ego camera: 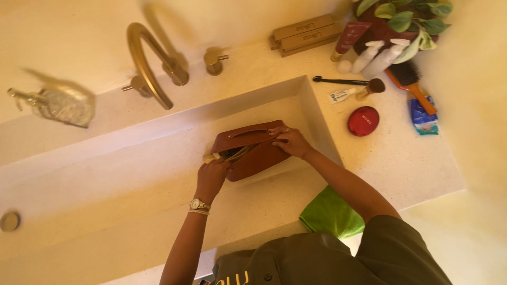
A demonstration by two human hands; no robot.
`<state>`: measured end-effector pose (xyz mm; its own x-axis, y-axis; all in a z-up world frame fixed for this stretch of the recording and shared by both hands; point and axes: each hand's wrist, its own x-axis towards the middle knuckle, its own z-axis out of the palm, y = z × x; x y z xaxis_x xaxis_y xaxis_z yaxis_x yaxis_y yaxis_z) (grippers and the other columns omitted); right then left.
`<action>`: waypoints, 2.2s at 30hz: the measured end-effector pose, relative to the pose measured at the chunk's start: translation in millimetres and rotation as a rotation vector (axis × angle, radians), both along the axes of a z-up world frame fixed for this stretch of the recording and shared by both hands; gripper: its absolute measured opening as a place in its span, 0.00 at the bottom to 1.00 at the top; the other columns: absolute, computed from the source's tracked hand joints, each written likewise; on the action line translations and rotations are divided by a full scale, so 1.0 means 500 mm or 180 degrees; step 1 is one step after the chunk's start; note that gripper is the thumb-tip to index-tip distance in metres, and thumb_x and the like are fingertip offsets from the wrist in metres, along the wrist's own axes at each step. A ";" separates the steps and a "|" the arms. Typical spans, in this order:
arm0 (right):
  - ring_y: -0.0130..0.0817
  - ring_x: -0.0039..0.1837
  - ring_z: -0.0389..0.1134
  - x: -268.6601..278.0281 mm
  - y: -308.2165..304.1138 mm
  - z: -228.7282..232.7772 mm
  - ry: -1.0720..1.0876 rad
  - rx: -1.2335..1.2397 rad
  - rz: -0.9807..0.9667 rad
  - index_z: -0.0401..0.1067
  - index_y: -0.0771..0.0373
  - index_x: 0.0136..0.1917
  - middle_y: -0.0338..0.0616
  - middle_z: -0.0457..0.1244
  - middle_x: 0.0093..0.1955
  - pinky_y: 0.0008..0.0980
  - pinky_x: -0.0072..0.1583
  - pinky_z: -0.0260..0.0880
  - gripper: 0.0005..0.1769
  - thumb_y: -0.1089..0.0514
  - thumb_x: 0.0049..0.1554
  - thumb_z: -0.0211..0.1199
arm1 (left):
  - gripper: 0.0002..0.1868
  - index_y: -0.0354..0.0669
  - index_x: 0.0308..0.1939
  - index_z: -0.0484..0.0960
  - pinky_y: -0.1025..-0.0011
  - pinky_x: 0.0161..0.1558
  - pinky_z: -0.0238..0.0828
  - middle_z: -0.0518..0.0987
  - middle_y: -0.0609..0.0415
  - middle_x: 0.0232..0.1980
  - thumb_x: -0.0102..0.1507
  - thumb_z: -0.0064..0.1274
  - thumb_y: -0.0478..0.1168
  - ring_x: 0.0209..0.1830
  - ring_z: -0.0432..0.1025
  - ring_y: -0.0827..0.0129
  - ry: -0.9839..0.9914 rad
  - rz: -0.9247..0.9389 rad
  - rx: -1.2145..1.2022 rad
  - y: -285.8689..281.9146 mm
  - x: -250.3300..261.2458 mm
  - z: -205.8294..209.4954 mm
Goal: Organizing various toiletries in a travel bag and wiping down the sink area.
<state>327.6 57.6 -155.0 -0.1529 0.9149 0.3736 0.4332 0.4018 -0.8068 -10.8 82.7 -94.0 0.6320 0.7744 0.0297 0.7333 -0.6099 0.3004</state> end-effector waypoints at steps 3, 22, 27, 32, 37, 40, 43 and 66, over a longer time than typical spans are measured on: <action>0.48 0.67 0.70 -0.008 0.000 0.003 -0.0428 -0.0135 -0.0069 0.76 0.69 0.40 0.51 0.70 0.57 0.39 0.66 0.72 0.08 0.64 0.50 0.74 | 0.07 0.50 0.36 0.84 0.61 0.41 0.70 0.81 0.60 0.38 0.62 0.58 0.46 0.44 0.77 0.64 0.0037 0.0140 -0.0230 -0.006 -0.002 0.011; 0.61 0.56 0.61 0.592 -0.205 0.191 -0.2285 -0.0443 -0.3804 0.76 0.65 0.51 0.60 0.66 0.51 0.57 0.54 0.66 0.19 0.60 0.46 0.75 | 0.25 0.50 0.57 0.80 0.60 0.48 0.75 0.77 0.54 0.57 0.55 0.66 0.40 0.57 0.72 0.57 -0.0320 0.0599 0.0147 -0.074 -0.024 0.038; 0.52 0.61 0.59 0.598 -0.176 0.156 -0.2509 -0.0657 -0.3681 0.75 0.60 0.57 0.50 0.68 0.54 0.51 0.60 0.57 0.22 0.59 0.48 0.73 | 0.23 0.50 0.57 0.81 0.61 0.49 0.75 0.78 0.56 0.56 0.58 0.64 0.40 0.56 0.73 0.59 -0.0436 0.0640 0.0134 -0.093 -0.004 0.076; 0.50 0.62 0.60 0.603 -0.155 0.160 -0.2599 -0.0750 -0.3845 0.75 0.57 0.56 0.47 0.69 0.50 0.49 0.61 0.54 0.19 0.60 0.51 0.71 | 0.21 0.49 0.56 0.81 0.62 0.49 0.76 0.78 0.57 0.55 0.59 0.63 0.41 0.55 0.73 0.60 -0.0524 0.0633 0.0169 -0.105 0.004 0.094; 0.52 0.61 0.60 0.618 -0.154 0.160 -0.2533 -0.0627 -0.3997 0.73 0.58 0.52 0.47 0.69 0.44 0.51 0.59 0.53 0.18 0.60 0.48 0.72 | 0.21 0.48 0.56 0.81 0.61 0.48 0.76 0.78 0.56 0.55 0.58 0.63 0.41 0.56 0.73 0.59 -0.0507 0.0572 0.0208 -0.106 0.007 0.099; 0.49 0.60 0.62 0.604 -0.175 0.188 -0.2478 -0.0569 -0.4155 0.72 0.57 0.52 0.45 0.69 0.48 0.47 0.59 0.57 0.16 0.61 0.51 0.71 | 0.20 0.49 0.55 0.81 0.62 0.49 0.76 0.79 0.56 0.55 0.59 0.63 0.40 0.55 0.73 0.60 -0.0593 0.0607 0.0192 -0.110 0.019 0.120; 0.48 0.55 0.66 0.563 -0.231 0.243 -0.2436 -0.0478 -0.4270 0.72 0.57 0.52 0.46 0.68 0.48 0.46 0.55 0.63 0.16 0.61 0.52 0.73 | 0.20 0.49 0.56 0.81 0.62 0.48 0.76 0.79 0.56 0.56 0.59 0.63 0.40 0.56 0.73 0.60 -0.0759 0.0509 0.0134 -0.114 0.043 0.146; 0.28 0.31 0.67 -0.334 -0.828 0.234 0.2542 0.0384 -0.4707 0.51 0.66 0.58 0.48 0.63 0.37 0.27 0.31 0.65 0.15 0.74 0.63 0.52 | 0.64 0.45 0.84 0.44 0.59 0.73 0.60 0.64 0.42 0.75 0.55 0.71 0.54 0.75 0.61 0.57 -0.2573 -0.3034 -0.4290 -0.579 0.403 0.237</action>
